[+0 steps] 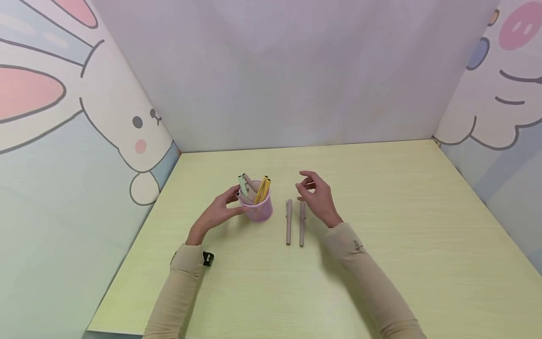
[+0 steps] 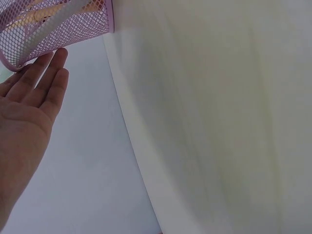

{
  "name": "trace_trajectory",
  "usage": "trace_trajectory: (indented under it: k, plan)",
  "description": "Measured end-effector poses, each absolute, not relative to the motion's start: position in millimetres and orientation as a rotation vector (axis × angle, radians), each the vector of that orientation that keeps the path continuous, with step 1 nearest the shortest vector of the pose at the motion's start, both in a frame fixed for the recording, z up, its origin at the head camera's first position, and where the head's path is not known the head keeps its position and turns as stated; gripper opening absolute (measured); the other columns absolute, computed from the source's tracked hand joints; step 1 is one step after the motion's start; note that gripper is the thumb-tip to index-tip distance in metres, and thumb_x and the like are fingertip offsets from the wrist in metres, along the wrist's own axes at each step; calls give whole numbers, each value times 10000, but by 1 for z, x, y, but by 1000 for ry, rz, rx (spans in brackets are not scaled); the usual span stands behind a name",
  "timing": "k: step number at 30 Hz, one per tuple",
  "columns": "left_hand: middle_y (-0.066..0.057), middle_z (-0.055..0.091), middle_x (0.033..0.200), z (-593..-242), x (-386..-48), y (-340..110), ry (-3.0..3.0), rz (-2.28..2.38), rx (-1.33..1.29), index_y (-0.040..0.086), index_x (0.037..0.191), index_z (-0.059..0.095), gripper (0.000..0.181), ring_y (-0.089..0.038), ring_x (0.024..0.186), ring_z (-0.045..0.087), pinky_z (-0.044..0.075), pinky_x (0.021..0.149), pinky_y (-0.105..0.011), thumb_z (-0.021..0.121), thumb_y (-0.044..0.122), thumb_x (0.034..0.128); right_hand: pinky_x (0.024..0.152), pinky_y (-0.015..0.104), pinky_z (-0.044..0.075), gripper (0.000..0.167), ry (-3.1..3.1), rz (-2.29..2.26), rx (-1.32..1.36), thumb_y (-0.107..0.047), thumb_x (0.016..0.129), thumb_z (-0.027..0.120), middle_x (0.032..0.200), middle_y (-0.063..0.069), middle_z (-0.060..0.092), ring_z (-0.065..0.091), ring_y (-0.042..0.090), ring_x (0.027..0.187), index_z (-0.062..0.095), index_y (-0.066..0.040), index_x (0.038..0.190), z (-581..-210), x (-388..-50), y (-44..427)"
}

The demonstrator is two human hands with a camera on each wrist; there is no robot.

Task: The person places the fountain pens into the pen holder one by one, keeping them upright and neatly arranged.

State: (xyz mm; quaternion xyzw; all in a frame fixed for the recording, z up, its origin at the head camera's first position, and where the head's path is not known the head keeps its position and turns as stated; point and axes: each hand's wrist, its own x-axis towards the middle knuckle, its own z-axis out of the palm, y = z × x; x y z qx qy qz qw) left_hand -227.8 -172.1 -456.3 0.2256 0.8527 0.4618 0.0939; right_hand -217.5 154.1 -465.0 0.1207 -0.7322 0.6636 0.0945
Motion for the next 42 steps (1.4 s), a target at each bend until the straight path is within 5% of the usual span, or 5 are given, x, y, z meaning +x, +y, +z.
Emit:
trace_trajectory:
  k: [13,42]
  plan:
    - [-196,451,1561,-456,-228,-172,2544,1349,631,97,1610,343,799,-416,1402,454,381,1125,-600,740,318,953,749,432,626,482,-2360,1971,226,-76,1014,649,1041,214,554,602,459,993,490,102,1432,-472,-216,170]
    - [-178,474,1545,-458,-228,-174,2553,1347,618,101,1611,348,818,-407,1397,463,386,1124,-592,742,359,942,789,404,624,524,-2629,2043,119,-92,1035,596,1157,263,533,662,372,987,416,150,1463,-478,-207,184]
